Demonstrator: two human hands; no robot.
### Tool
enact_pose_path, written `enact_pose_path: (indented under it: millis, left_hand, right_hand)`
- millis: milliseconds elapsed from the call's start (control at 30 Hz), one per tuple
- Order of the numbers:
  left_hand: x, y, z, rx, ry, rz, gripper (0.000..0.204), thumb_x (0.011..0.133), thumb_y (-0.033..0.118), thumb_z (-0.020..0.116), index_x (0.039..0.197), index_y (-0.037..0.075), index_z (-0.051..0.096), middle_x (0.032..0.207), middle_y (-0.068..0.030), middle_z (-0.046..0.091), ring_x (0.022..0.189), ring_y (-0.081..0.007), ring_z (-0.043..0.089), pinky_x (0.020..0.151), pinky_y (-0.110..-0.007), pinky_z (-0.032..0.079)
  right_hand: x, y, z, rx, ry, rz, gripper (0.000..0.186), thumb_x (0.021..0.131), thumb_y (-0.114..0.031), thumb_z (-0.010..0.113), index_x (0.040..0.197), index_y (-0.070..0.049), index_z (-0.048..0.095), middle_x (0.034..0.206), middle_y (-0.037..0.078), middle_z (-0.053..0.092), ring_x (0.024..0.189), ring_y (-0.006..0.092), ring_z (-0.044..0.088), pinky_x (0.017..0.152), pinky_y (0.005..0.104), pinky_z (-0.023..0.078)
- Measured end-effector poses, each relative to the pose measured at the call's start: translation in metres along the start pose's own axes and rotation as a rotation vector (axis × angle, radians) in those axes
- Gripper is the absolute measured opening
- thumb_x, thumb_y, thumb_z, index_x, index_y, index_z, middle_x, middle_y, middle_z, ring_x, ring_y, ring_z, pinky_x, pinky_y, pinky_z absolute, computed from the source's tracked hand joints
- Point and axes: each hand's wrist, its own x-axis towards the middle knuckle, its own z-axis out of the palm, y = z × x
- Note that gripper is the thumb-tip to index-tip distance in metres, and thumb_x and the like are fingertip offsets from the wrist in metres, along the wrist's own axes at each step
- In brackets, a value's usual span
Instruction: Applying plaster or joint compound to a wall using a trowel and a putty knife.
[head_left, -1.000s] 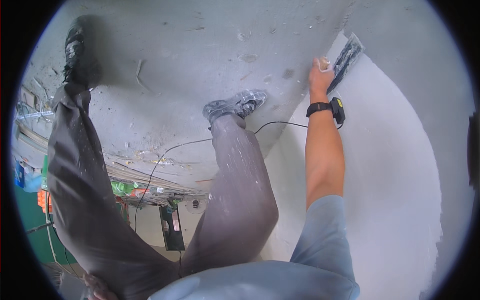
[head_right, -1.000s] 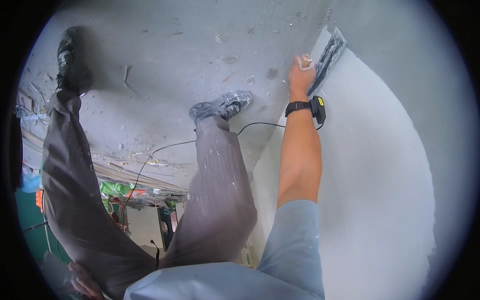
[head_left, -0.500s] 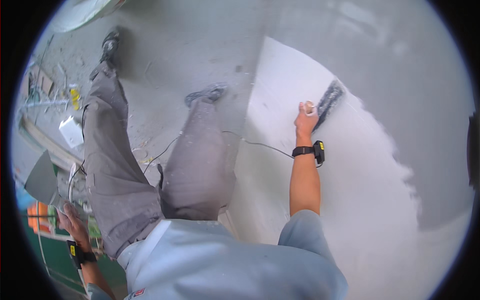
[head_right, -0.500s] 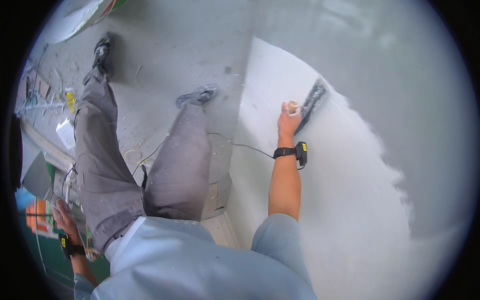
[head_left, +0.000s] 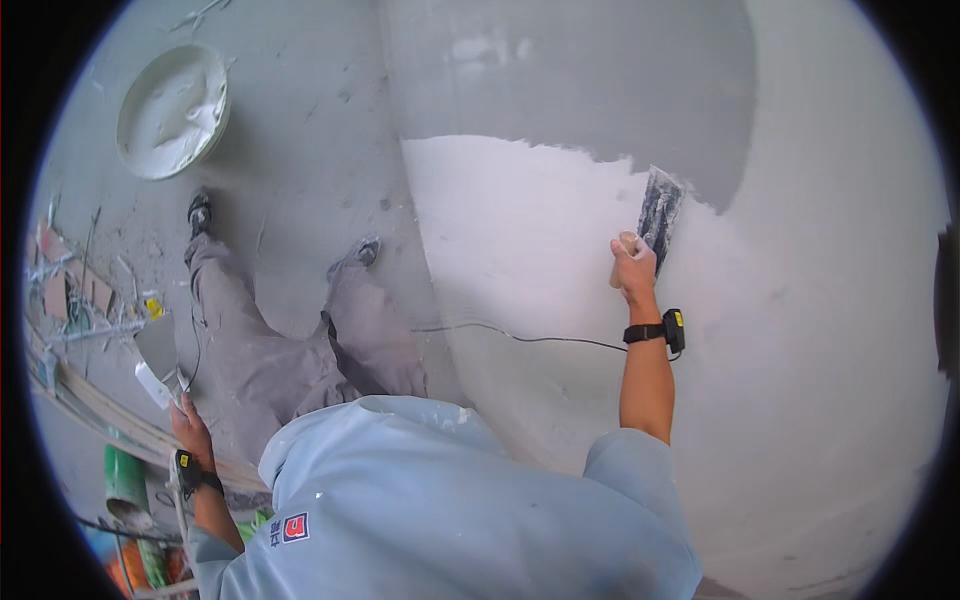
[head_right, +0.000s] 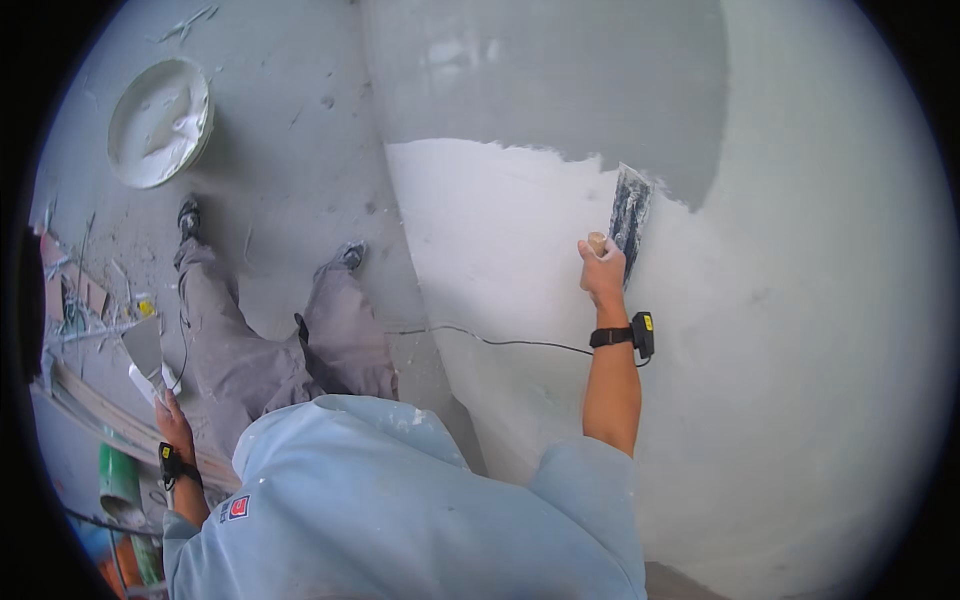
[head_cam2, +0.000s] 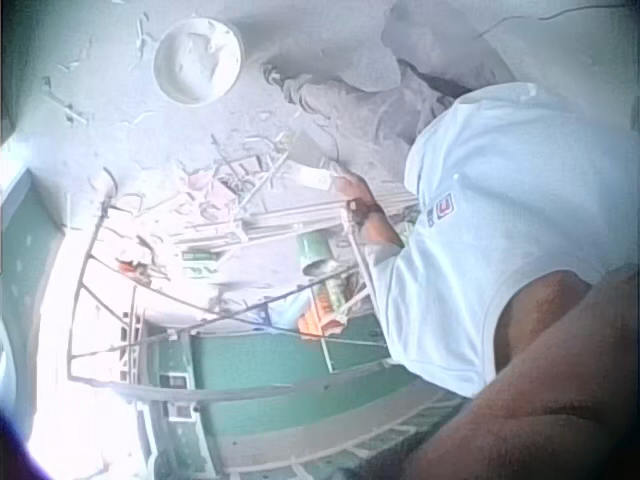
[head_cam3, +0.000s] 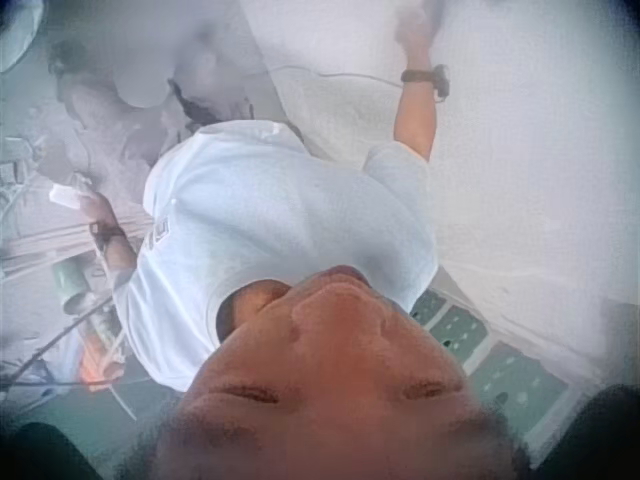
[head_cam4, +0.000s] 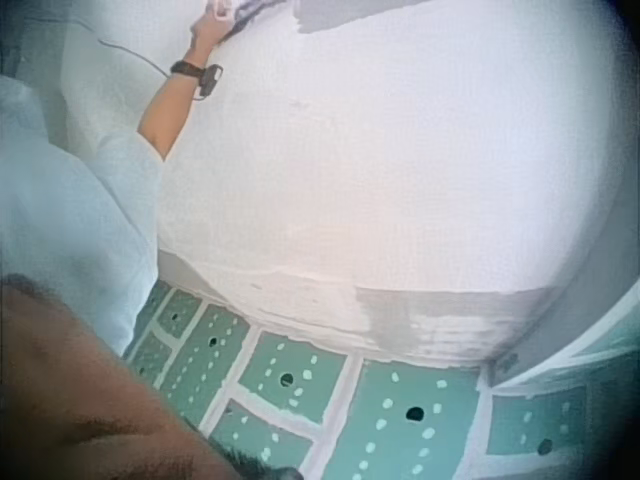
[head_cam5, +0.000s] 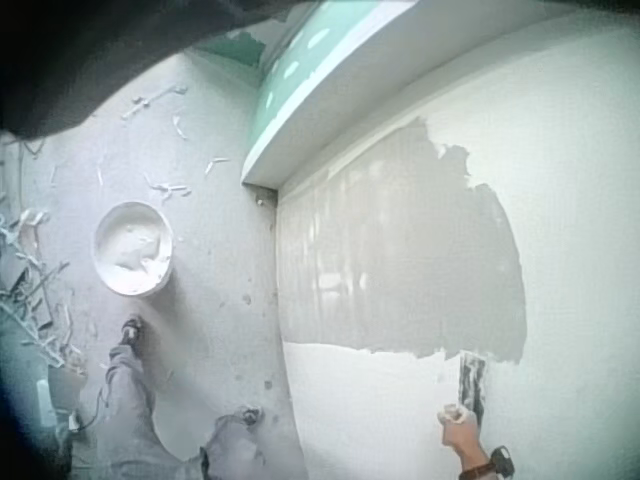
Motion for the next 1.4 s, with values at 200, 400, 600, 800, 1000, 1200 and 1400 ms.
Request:
enact_pose_path:
  millis: [200,400,600,800,1000,1200,1400]
  left_hand:
    - [0.026,0.046,0.005,-0.099,0.029,0.27,0.036,0.092,0.027,0.041,0.109,-0.004,0.048,0.085,-0.0162,0.058,0.075,-0.0255,0.054,0.067,-0.034,0.042]
    - [0.064,0.082,-0.008,-0.306,-0.056,0.222,0.036,0.091,0.031,0.043,0.097,-0.004,0.049,0.067,-0.0036,0.046,0.059,-0.0113,0.041,0.053,-0.026,0.036]
    - [0.066,0.226,-0.05,-0.506,-0.18,0.494,0.025,0.093,0.027,0.041,0.094,0.003,0.047,0.066,0.0032,0.041,0.052,-0.0051,0.035,0.045,-0.02,0.03]
    - [0.016,0.294,-0.068,-0.543,-0.258,0.74,0.027,0.094,0.031,0.035,0.094,0.006,0.045,0.063,0.0039,0.038,0.048,-0.0026,0.032,0.041,-0.018,0.027]
    - [-0.045,0.289,-0.028,-0.467,-0.246,0.781,0.027,0.094,0.03,0.034,0.092,0.006,0.045,0.065,0.0017,0.04,0.049,-0.004,0.034,0.043,-0.019,0.029]
    - [-0.097,0.22,0.03,-0.624,-0.177,0.432,0.026,0.094,0.029,0.033,0.089,0.006,0.046,0.062,0.0019,0.041,0.045,-0.0045,0.036,0.039,-0.019,0.03]
    - [-0.092,0.183,0.058,-0.378,-0.19,0.411,0.026,0.094,0.029,0.034,0.086,0.007,0.044,0.059,0.0026,0.039,0.045,-0.0044,0.035,0.039,-0.019,0.03]
  right_hand:
    - [-0.038,-0.016,-0.118,0.058,-0.034,0.038,0.031,0.073,-0.015,0.067,0.098,0.002,0.059,0.084,0.004,0.059,0.073,0.01,0.051,0.066,0.0249,0.042]
    - [-0.082,-0.019,-0.248,-0.066,0.158,-0.015,0.034,0.075,-0.02,0.066,0.099,0.001,0.057,0.085,0.002,0.056,0.076,0.0094,0.049,0.07,0.0251,0.042]
    - [-0.194,-0.108,-0.27,0.381,0.2,-0.096,0.035,0.076,-0.024,0.064,0.1,0.0,0.055,0.083,0.003,0.052,0.07,0.0088,0.051,0.066,0.0224,0.043]
    - [-0.224,-0.068,-0.187,0.182,0.184,0.106,0.023,0.075,-0.025,0.065,0.081,-0.004,0.058,0.061,-0.002,0.049,0.047,0.0056,0.044,0.042,0.02,0.036]
    - [-0.23,0.004,-0.115,0.986,0.098,-0.079,0.031,0.071,-0.026,0.064,0.086,-0.002,0.052,0.064,0.002,0.049,0.054,0.009,0.048,0.048,0.0235,0.041]
    - [-0.231,0.009,-0.016,1.599,-1.011,-0.182,0.031,0.074,-0.025,0.065,0.087,-0.001,0.051,0.065,0.003,0.052,0.054,0.0108,0.049,0.048,0.0229,0.04]
    - [-0.243,0.027,0.142,0.487,-0.491,-0.457,0.034,0.075,-0.027,0.062,0.099,-0.005,0.051,0.088,0.011,0.057,0.089,0.0289,0.053,0.08,0.0346,0.041]
